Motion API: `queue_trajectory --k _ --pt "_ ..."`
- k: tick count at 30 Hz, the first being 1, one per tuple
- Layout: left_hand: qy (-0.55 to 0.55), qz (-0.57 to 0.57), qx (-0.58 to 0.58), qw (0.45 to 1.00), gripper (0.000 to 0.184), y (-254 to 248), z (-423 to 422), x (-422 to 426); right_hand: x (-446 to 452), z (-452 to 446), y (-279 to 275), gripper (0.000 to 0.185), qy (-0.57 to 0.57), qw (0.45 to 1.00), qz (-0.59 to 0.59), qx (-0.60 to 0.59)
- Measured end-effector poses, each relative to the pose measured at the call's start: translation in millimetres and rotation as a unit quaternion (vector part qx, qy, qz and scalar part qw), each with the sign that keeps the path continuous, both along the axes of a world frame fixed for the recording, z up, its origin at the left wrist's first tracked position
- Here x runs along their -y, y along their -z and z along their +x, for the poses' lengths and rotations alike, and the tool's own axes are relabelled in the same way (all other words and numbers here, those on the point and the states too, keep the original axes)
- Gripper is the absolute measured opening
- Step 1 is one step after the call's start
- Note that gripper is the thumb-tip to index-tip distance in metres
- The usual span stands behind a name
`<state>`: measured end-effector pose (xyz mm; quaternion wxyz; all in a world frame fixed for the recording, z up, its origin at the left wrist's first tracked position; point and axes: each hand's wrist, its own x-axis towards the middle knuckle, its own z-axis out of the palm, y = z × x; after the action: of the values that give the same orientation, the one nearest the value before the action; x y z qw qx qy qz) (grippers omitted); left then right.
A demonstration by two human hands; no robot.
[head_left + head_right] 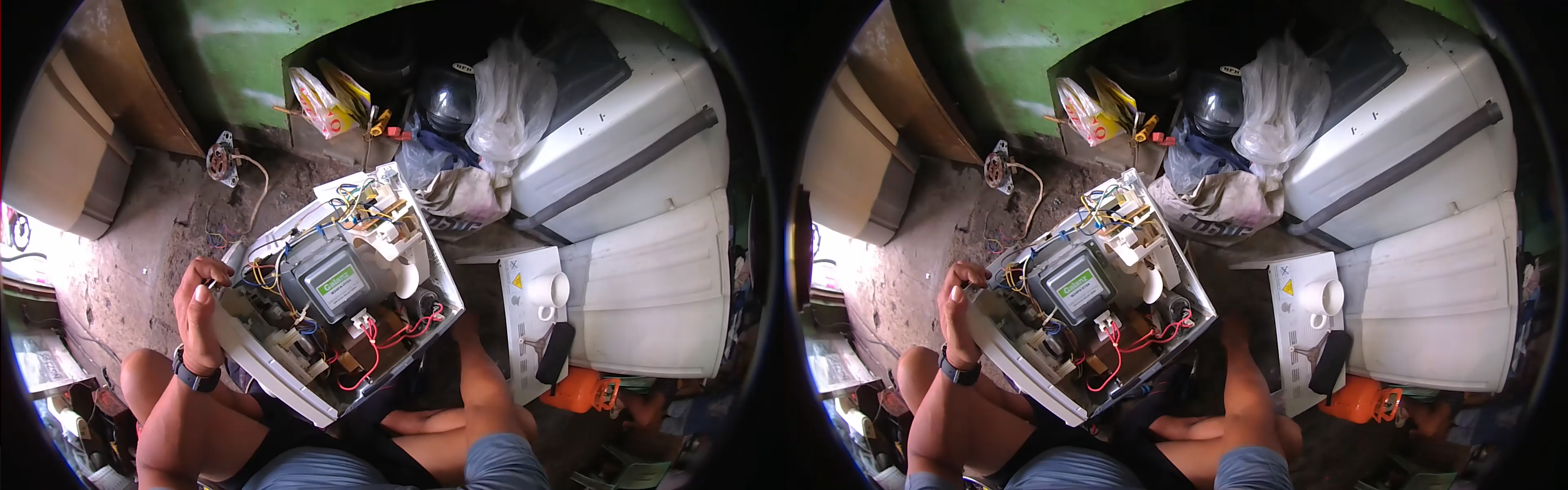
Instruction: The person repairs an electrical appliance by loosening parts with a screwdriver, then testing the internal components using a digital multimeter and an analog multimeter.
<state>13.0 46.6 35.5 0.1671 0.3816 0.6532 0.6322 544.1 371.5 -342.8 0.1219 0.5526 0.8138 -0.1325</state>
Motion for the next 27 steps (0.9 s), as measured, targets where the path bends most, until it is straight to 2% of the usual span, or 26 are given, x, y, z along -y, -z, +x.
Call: queue_trajectory --k 2,5,7,8,9,11,13,14,15,17,19,21,23,25,27 --pt "0.004 0.012 0.006 1.0 0.056 3 0 0 -4 -30 -81 0.056 0.049 0.996 -0.068 -0.029" --pt "0.004 0.01 -0.011 1.0 0.054 3 0 0 -12 -81 -179 0.063 0.012 0.999 0.012 -0.033" --pt "0.0 0.018 -0.005 1.0 0.05 5 0 0 -27 -92 -200 0.053 -0.12 0.964 0.19 -0.143" --pt "0.001 0.016 -0.004 1.0 0.048 4 1 0 -37 -96 -223 0.045 -0.094 0.972 0.139 -0.165" --pt "0.002 0.012 -0.003 1.0 0.047 3 2 0 -36 -115 -273 0.038 -0.067 0.976 0.088 -0.187" --pt "0.006 0.032 0.007 0.999 0.042 1 3 -1 -32 -152 -354 0.033 -0.081 0.948 0.133 -0.277" --pt "0.008 0.026 0.022 0.999 0.035 0 4 1 -27 -184 -425 0.029 -0.072 0.898 0.178 -0.396" --pt "0.022 0.027 0.043 0.998 0.03 -2 4 3 -19 -206 -463 0.028 -0.063 0.86 0.135 -0.487" --pt "0.017 0.043 0.009 0.999 0.031 2 3 1 -9 -227 -499 0.027 -0.053 0.814 0.091 -0.571" --pt "0.016 0.055 -0.003 0.998 0.031 6 2 0 20 -279 -549 0.025 -0.05 0.724 0.069 -0.684" --pt "0.016 0.057 -0.007 0.998 0.032 5 2 1 36 -325 -560 0.029 -0.093 0.701 0.043 -0.706" --pt "0.019 0.059 -0.008 0.998 0.032 5 4 2 41 -365 -546 0.027 -0.148 0.728 0.009 -0.669" --pt "0.017 0.025 -0.006 1.0 0.039 5 2 3 41 -393 -511 0.024 -0.19 0.76 0.036 -0.62" --pt "0.012 0.029 0.0 1.0 0.039 6 3 4 55 -396 -487 0.023 -0.209 0.798 0.058 -0.562" --pt "0.0 0.04 -0.025 0.999 0.034 8 1 3 63 -389 -473 0.023 -0.209 0.813 0.059 -0.541"
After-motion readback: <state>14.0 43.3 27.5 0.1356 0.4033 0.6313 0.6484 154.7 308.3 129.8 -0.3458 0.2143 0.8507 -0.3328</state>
